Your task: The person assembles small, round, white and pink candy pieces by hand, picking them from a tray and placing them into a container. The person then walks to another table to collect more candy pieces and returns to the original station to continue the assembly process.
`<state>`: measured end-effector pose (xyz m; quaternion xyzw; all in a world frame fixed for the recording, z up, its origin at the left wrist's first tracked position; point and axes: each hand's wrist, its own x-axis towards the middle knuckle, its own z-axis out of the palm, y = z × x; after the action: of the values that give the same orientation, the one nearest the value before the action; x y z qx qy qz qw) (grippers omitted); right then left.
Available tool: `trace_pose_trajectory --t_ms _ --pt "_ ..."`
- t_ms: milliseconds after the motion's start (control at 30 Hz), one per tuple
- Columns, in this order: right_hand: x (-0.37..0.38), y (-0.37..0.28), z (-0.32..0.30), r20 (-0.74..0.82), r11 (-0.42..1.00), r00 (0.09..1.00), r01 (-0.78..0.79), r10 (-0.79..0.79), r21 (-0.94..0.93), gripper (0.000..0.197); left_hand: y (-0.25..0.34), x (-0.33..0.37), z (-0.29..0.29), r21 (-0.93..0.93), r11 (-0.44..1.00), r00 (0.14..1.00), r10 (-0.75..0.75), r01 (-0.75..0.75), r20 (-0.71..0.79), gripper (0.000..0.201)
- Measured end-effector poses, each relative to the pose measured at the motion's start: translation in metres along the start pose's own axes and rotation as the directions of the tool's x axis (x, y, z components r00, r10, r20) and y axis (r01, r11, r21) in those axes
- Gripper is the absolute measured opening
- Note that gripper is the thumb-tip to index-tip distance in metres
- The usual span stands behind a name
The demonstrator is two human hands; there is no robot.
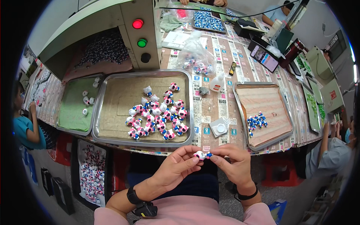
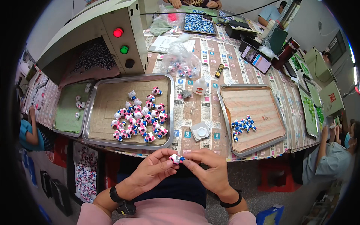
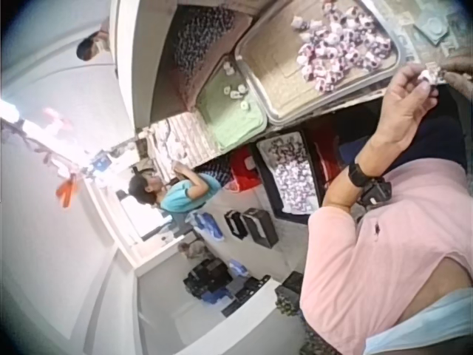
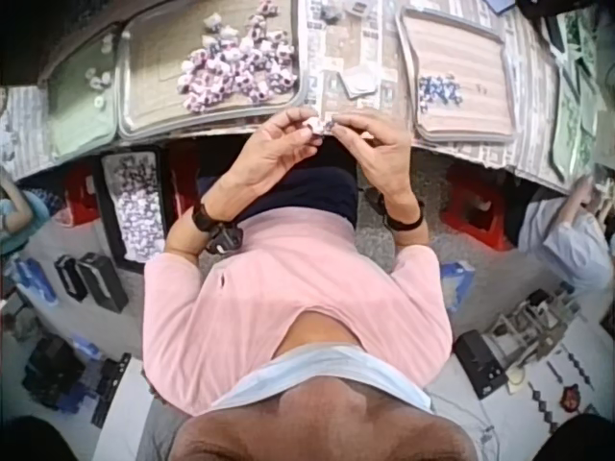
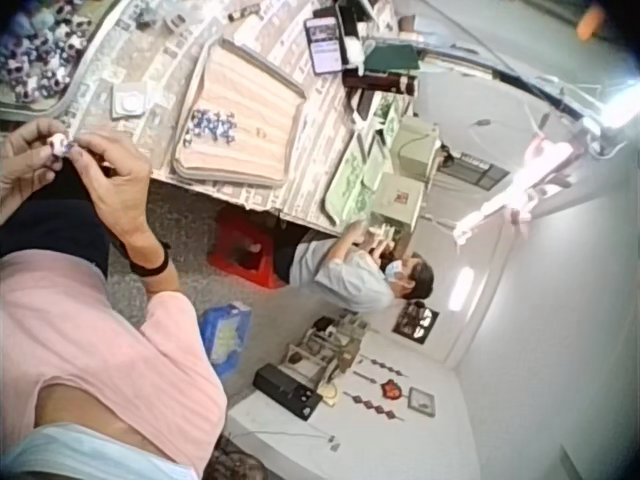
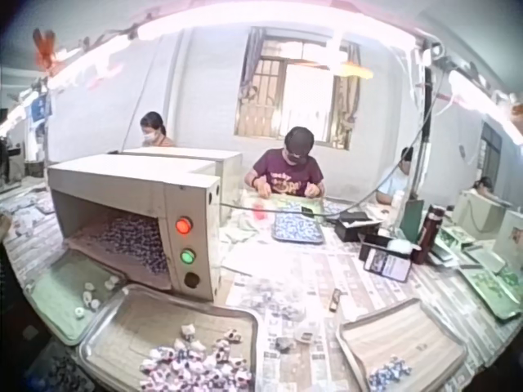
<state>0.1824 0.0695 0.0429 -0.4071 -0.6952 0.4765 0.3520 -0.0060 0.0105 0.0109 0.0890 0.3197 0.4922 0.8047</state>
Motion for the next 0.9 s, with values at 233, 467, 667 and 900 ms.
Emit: trace_pose_trajectory --t_ms 233,467,667,900 --pt "-0.003 0.005 0.003 0.047 1.0 0.999 0.019 -0.018 -0.016 0.018 -0.002 -0.002 0.002 0.023 1.0 1.0 -0.011 0.011 -0.02 0.028" --pt "-0.001 0.005 -0.001 0.138 0.995 0.989 0.068 -0.059 -0.066 0.016 -0.01 -0.003 -0.005 0.108 0.994 0.999 0.034 -0.033 -0.008 0.026" --pt "0.004 0.001 0.002 0.175 1.0 0.985 -0.011 0.014 -0.015 0.019 -0.004 -0.008 -0.005 0.184 0.977 0.994 0.11 -0.103 -0.025 0.027" --pt "0.002 0.001 0.0 0.034 0.998 0.999 0.028 -0.026 -0.064 0.019 0.049 -0.014 -0.033 0.797 0.413 0.733 0.678 -0.441 0.054 0.02"
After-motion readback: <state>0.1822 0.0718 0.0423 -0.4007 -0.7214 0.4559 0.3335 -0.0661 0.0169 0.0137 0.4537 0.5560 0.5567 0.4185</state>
